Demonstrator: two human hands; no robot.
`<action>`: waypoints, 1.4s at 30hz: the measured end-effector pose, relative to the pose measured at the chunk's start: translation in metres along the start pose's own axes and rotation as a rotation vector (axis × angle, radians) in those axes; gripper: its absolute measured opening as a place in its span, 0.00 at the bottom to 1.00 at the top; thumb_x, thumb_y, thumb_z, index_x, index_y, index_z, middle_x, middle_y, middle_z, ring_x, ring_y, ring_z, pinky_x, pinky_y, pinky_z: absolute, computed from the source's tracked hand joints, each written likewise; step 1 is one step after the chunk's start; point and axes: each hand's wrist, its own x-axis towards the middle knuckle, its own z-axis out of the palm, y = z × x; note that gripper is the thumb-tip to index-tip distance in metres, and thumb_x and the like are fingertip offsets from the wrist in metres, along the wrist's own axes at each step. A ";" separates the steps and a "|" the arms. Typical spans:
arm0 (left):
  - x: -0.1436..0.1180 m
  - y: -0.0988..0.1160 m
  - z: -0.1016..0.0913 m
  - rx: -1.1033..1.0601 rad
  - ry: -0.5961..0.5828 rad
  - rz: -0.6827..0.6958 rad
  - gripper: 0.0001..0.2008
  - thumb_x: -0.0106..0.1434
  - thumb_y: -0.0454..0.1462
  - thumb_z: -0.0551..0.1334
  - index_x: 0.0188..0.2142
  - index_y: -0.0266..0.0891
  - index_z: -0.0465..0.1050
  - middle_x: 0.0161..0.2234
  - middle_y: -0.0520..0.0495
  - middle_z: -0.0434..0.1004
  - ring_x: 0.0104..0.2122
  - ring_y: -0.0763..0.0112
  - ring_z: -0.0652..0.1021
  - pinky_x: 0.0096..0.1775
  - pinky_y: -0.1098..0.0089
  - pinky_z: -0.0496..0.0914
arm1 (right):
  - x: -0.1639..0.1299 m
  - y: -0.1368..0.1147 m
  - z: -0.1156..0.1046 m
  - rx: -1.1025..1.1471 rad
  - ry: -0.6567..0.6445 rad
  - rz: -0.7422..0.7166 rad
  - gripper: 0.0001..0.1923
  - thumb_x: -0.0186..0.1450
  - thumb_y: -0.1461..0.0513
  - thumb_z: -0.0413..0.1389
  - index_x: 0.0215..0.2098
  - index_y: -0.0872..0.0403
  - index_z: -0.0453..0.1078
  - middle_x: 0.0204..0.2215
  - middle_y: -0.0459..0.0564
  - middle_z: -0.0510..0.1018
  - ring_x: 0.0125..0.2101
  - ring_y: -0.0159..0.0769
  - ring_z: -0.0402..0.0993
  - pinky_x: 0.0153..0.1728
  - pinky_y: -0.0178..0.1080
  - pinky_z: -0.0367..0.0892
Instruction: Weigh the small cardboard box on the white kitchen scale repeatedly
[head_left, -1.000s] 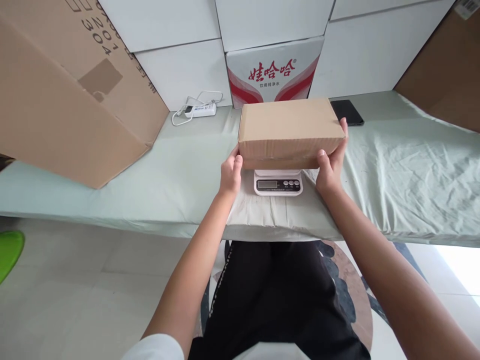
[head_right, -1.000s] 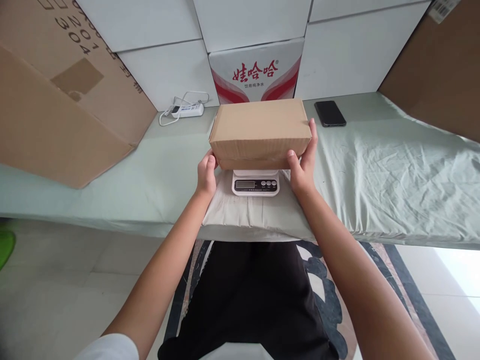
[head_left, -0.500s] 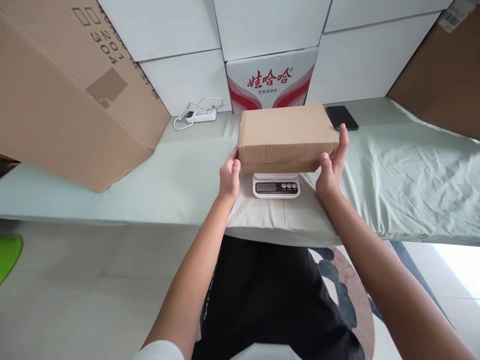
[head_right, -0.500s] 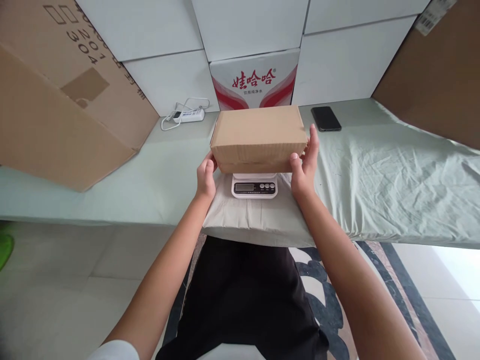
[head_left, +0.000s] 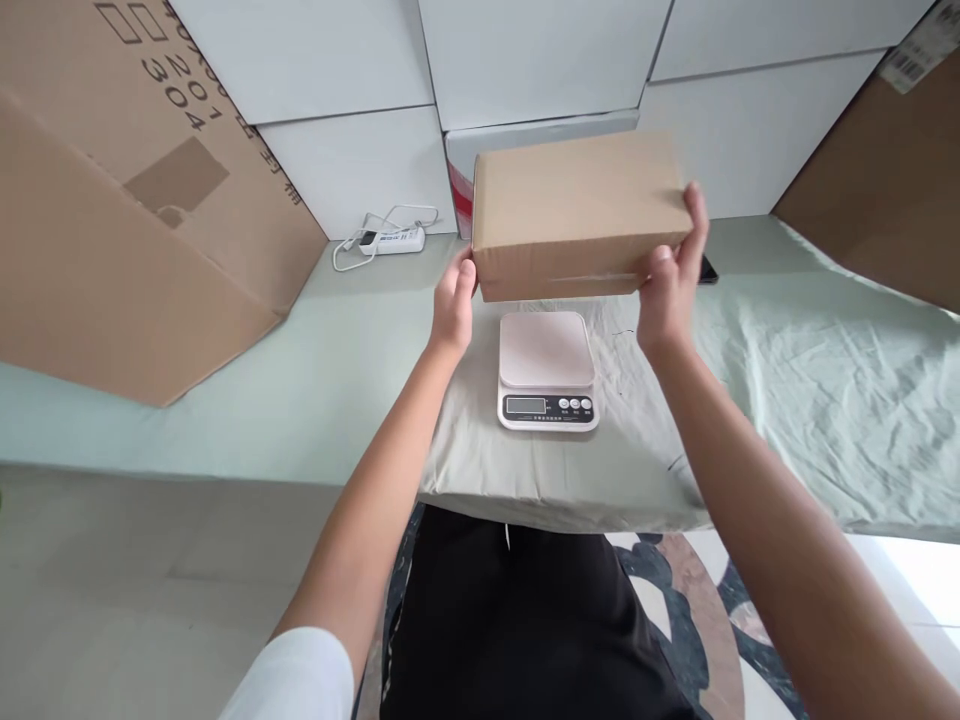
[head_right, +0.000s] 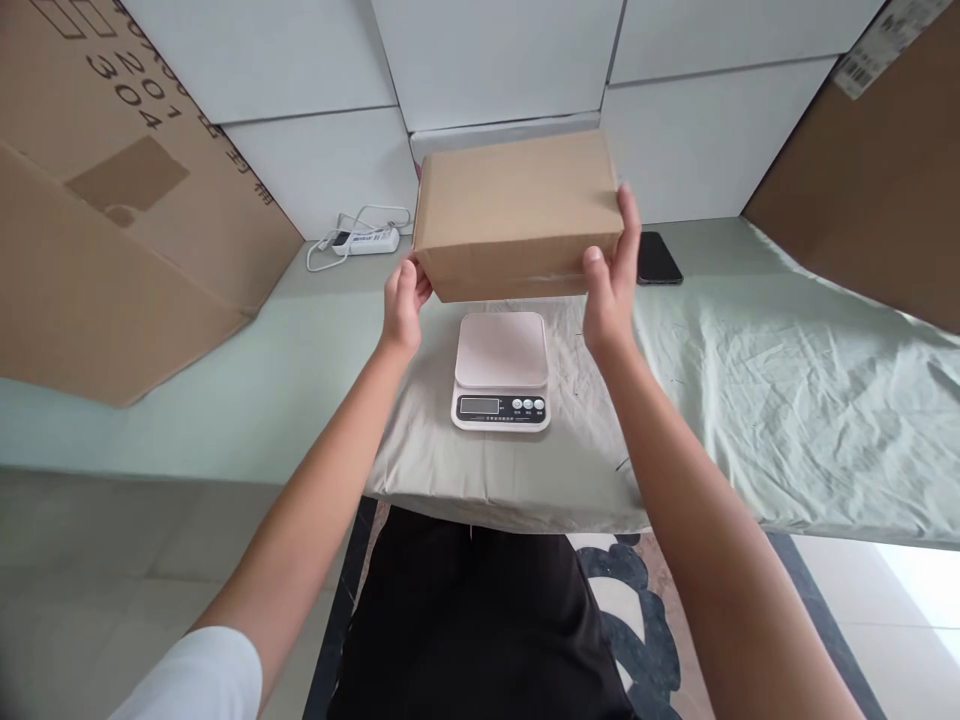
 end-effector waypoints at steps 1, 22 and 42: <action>0.006 -0.012 0.002 -0.004 0.021 -0.017 0.49 0.67 0.77 0.57 0.67 0.46 0.78 0.68 0.36 0.83 0.77 0.39 0.75 0.74 0.44 0.73 | 0.003 0.011 0.008 0.019 0.030 -0.008 0.58 0.64 0.20 0.48 0.85 0.28 0.47 0.85 0.38 0.58 0.87 0.63 0.46 0.86 0.72 0.48; 0.002 -0.079 -0.002 0.013 0.067 -0.218 0.48 0.65 0.78 0.57 0.61 0.44 0.82 0.63 0.34 0.86 0.71 0.41 0.80 0.73 0.43 0.72 | -0.006 0.082 0.034 0.075 0.018 0.075 0.60 0.56 0.21 0.57 0.77 0.40 0.58 0.79 0.57 0.68 0.81 0.63 0.60 0.85 0.69 0.50; 0.000 -0.074 0.002 0.008 0.115 -0.249 0.50 0.62 0.79 0.60 0.62 0.45 0.82 0.66 0.36 0.85 0.74 0.42 0.78 0.76 0.45 0.69 | -0.009 0.090 0.032 0.068 0.015 0.051 0.58 0.62 0.25 0.57 0.81 0.41 0.55 0.80 0.57 0.67 0.81 0.62 0.61 0.84 0.71 0.52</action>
